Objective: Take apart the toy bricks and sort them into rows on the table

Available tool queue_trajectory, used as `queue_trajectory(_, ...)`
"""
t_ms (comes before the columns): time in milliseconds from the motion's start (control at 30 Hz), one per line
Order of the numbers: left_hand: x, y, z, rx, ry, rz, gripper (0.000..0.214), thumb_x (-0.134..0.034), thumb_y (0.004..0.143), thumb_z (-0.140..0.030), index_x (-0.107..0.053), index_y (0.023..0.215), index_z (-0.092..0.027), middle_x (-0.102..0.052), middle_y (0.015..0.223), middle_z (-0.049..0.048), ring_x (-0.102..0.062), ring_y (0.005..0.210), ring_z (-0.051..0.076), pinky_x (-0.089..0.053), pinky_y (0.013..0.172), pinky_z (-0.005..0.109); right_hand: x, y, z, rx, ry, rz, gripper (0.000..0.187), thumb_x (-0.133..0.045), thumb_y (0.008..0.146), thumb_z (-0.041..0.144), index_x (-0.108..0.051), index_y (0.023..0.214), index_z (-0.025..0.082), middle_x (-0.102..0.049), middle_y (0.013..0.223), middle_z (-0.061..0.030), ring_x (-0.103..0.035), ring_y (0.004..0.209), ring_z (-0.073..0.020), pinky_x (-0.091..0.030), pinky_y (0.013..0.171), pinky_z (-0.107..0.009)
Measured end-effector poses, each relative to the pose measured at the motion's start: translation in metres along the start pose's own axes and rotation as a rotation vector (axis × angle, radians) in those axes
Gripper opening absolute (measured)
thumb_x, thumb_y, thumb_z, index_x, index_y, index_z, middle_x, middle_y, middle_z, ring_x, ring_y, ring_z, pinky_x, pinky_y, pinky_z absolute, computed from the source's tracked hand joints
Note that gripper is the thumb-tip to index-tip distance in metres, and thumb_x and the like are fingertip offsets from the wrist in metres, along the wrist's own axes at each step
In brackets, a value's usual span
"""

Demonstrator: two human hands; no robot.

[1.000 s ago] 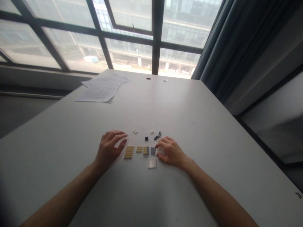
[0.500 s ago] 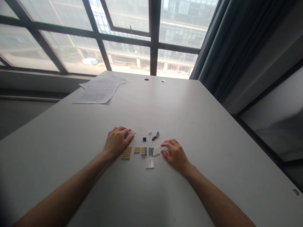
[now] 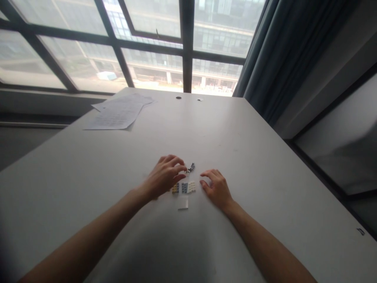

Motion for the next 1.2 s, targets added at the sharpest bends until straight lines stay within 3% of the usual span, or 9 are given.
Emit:
queue_trajectory(100, -0.014, 0.013, -0.016, -0.065, 0.016, 0.107, 0.014, -0.064, 0.083, -0.034, -0.069, 0.092, -0.025, -0.063, 0.11, 0.0033, -0.047, 0.107, 0.023, -0.032, 0.092, 0.038, 0.001, 0.0, -0.004, -0.055, 0.01, -0.024, 0.013, -0.058, 0.082, 0.019, -0.064, 0.093, 0.022, -0.065, 0.094, -0.0046, -0.057, 0.092, -0.0207, -0.048, 0.08, -0.035)
queue_trajectory(233, -0.028, 0.019, -0.014, -0.035, 0.036, 0.168, 0.01, -0.065, 0.082, -0.032, -0.07, 0.088, -0.025, -0.063, 0.109, 0.0047, -0.048, 0.108, 0.024, -0.032, 0.091, 0.038, 0.001, 0.001, -0.005, -0.077, 0.029, -0.029, 0.013, -0.059, 0.081, 0.018, -0.064, 0.093, 0.022, -0.065, 0.093, -0.0042, -0.058, 0.09, -0.0203, -0.048, 0.078, -0.034)
queue_trajectory(433, -0.023, 0.016, -0.009, -0.02, 0.009, 0.132, 0.013, -0.065, 0.082, -0.034, -0.069, 0.09, -0.025, -0.063, 0.109, 0.0051, -0.048, 0.107, 0.024, -0.032, 0.092, 0.039, 0.001, 0.001, -0.004, -0.092, 0.041, -0.02, 0.013, -0.059, 0.081, 0.018, -0.064, 0.093, 0.022, -0.065, 0.094, -0.0044, -0.057, 0.091, -0.0202, -0.048, 0.078, -0.034)
queue_trajectory(567, -0.015, 0.013, 0.003, 0.06, 0.016, 0.071, 0.014, -0.06, 0.085, -0.03, -0.069, 0.095, -0.024, -0.064, 0.109, 0.0051, -0.049, 0.106, 0.024, -0.035, 0.092, 0.04, 0.0, 0.002, -0.005, -0.124, 0.055, -0.015, 0.013, -0.058, 0.081, 0.018, -0.064, 0.092, 0.021, -0.065, 0.094, -0.0043, -0.058, 0.089, -0.0193, -0.048, 0.072, -0.031)
queue_trajectory(733, -0.022, 0.016, 0.015, 0.107, 0.017, 0.052, 0.014, -0.06, 0.085, -0.029, -0.07, 0.092, -0.024, -0.065, 0.107, 0.0044, -0.051, 0.104, 0.024, -0.035, 0.092, 0.04, -0.001, 0.002, -0.007, -0.152, 0.058, -0.018, 0.013, -0.058, 0.081, 0.019, -0.065, 0.092, 0.021, -0.064, 0.094, -0.0048, -0.058, 0.085, -0.0188, -0.047, 0.067, -0.029)
queue_trajectory(1000, -0.035, 0.043, 0.004, 0.258, 0.137, 0.053, 0.036, -0.055, 0.082, -0.05, -0.071, 0.081, -0.017, -0.065, 0.092, 0.0129, -0.052, 0.095, 0.029, -0.036, 0.083, 0.043, 0.0, 0.002, -0.007, -0.15, 0.046, -0.039, 0.012, -0.058, 0.081, 0.02, -0.065, 0.091, 0.021, -0.065, 0.09, -0.005, -0.059, 0.085, -0.0197, -0.048, 0.069, -0.031)
queue_trajectory(1200, -0.041, 0.056, -0.006, 0.222, 0.146, 0.044, 0.022, -0.06, 0.079, -0.034, -0.07, 0.08, -0.014, -0.064, 0.093, 0.0152, -0.05, 0.101, 0.031, -0.031, 0.089, 0.045, -0.002, 0.003, -0.006, -0.138, 0.045, -0.049, 0.013, -0.058, 0.081, 0.021, -0.065, 0.091, 0.021, -0.065, 0.09, -0.0054, -0.059, 0.085, -0.02, -0.048, 0.068, -0.031)
Point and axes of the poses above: each hand's wrist, its own y-axis towards the middle knuckle, its own x-axis out of the back of the hand, z = x × y, the point moved 4 cm from there along y, towards the middle knuckle
